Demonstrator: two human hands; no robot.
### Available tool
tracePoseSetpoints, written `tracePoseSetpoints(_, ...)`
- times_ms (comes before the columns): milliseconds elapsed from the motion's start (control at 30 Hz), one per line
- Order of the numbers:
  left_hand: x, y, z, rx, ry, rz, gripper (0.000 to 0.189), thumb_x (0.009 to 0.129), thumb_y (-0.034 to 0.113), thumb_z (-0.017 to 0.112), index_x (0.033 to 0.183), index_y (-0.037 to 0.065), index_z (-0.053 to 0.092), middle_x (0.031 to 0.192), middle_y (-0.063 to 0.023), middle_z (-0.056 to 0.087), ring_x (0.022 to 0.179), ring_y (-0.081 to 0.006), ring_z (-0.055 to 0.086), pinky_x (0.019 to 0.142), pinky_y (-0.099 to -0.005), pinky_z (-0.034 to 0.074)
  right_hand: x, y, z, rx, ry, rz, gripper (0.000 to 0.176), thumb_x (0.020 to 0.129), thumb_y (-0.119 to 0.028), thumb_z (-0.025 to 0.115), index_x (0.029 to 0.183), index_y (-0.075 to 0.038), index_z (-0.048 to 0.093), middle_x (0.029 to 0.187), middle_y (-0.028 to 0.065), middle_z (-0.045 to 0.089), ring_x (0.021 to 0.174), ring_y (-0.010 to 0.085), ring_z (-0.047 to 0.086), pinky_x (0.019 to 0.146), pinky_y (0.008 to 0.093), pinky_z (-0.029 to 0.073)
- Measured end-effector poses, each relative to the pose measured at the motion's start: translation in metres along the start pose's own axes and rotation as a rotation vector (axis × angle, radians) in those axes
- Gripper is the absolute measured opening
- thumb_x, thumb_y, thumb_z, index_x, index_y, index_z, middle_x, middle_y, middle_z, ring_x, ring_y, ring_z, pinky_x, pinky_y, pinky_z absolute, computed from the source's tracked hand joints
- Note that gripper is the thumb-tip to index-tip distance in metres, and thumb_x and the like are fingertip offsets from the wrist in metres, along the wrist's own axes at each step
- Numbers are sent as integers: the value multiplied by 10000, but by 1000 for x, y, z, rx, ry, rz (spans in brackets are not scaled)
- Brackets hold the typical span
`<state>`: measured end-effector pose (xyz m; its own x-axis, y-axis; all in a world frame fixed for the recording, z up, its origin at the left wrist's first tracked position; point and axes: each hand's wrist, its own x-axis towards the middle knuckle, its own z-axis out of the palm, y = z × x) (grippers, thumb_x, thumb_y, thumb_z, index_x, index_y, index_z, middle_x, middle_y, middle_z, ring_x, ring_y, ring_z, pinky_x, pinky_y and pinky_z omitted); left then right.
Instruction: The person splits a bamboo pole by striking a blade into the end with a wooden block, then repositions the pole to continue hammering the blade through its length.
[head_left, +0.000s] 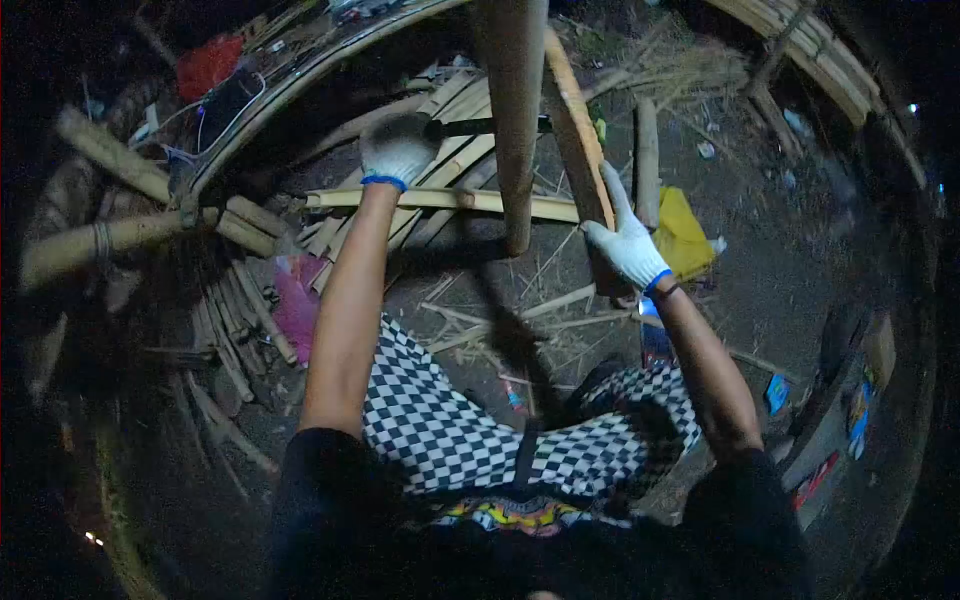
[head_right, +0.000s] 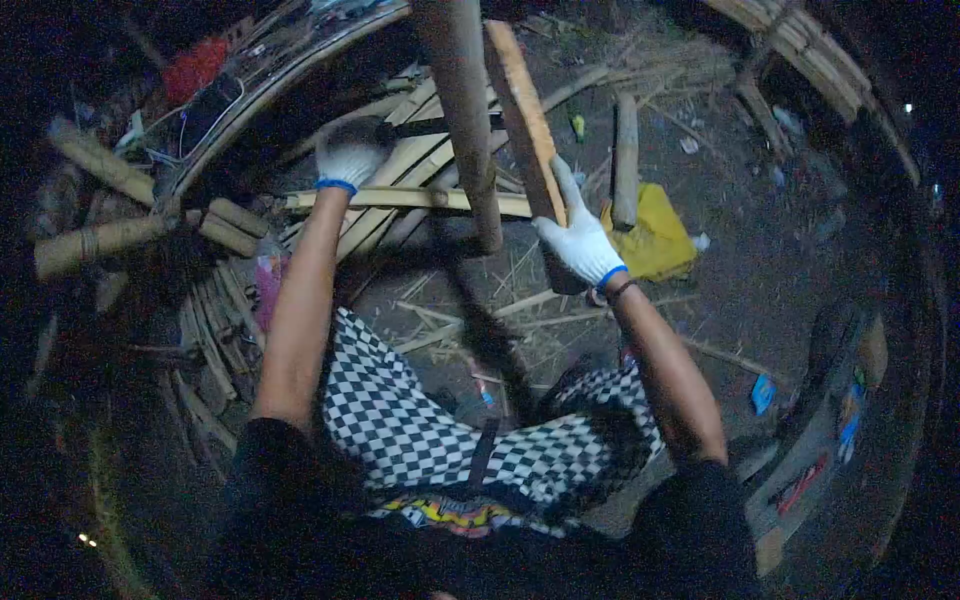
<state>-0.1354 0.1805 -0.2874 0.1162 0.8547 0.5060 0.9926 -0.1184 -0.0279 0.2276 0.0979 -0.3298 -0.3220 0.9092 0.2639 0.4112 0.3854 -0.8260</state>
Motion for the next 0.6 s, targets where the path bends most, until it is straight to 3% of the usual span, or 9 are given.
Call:
tracePoseSetpoints(33, 3, -11, 16, -35, 110, 161, 464, 910, 439, 402, 1029, 101, 697, 1128, -172, 645, 1050, -341, 606, 901, -434, 460, -11, -43, -19, 16, -111, 185, 823, 806, -282, 652, 1501, -168, 225, 1527, 153, 263, 1399, 316, 266, 1142, 410, 235)
tracePoseSetpoints(100, 9, -26, 81, -78, 529, -56, 438, 901, 405, 437, 1132, 114, 669, 1219, -186, 598, 1073, -362, 587, 947, -446, 434, -2, -47, -45, -195, -50, -145, 748, 813, -156, 599, 1481, -112, 267, 1497, 161, 329, 1386, 289, 307, 1120, 342, 264)
tracePoseSetpoints(167, 7, -46, 42, -81, -418, -191, 459, 881, 434, 479, 1132, 95, 659, 1194, -204, 602, 1046, -379, 594, 922, -453, 451, -12, -106, -68, 75, -49, 25, 799, 794, -201, 689, 1480, -123, 287, 1491, 152, 341, 1339, 287, 378, 1088, 385, 334)
tracePoseSetpoints(233, -2, 6, -17, 19, -117, -163, 448, 854, 433, 522, 1104, 89, 661, 1146, -205, 621, 1021, -386, 602, 881, -459, 472, -16, -128, -98, -68, 197, -136, 759, 804, -115, 640, 1476, -113, 287, 1486, 148, 355, 1361, 249, 348, 1119, 343, 275)
tracePoseSetpoints(300, 8, -19, 20, 61, -59, -8, 423, 842, 412, 534, 1094, 100, 667, 1144, -195, 625, 1006, -379, 612, 854, -467, 485, -16, -156, -138, -330, 563, -395, 675, 858, -147, 621, 1464, -133, 323, 1445, 146, 410, 1306, 259, 421, 1064, 343, 372)
tracePoseSetpoints(367, 5, 9, -13, 97, -129, -62, 419, 839, 408, 536, 1099, 106, 666, 1144, -192, 627, 1003, -375, 615, 847, -465, 492, -25, -93, -217, -516, 834, -577, 563, 948, -191, 551, 1439, -36, 322, 1435, 151, 407, 1137, 242, 567, 976, 349, 452)
tracePoseSetpoints(467, 5, 20, -26, 118, -231, -140, 412, 835, 399, 537, 1101, 113, 666, 1142, -188, 630, 1000, -368, 620, 834, -459, 503, 3, -91, -217, -1058, 1078, -467, 550, 949, -224, 532, 1439, -74, 332, 1416, 190, 416, 1223, 279, 484, 1013, 373, 411)
tracePoseSetpoints(533, 12, 4, -3, 85, -199, -175, 417, 837, 402, 525, 1107, 116, 664, 1143, -186, 631, 1009, -369, 617, 846, -453, 501, 17, -64, -142, -1070, 689, -220, 542, 950, -246, 519, 1439, -99, 338, 1403, 217, 422, 1280, 304, 429, 1038, 389, 384)
tracePoseSetpoints(600, 0, 17, -10, 144, -247, -202, 455, 855, 452, 503, 1129, 119, 648, 1155, -191, 624, 1010, -370, 620, 839, -447, 504, 14, -86, -51, -862, -393, 374, 534, 951, -268, 507, 1439, -124, 345, 1390, 243, 429, 1337, 328, 374, 1063, 405, 357)
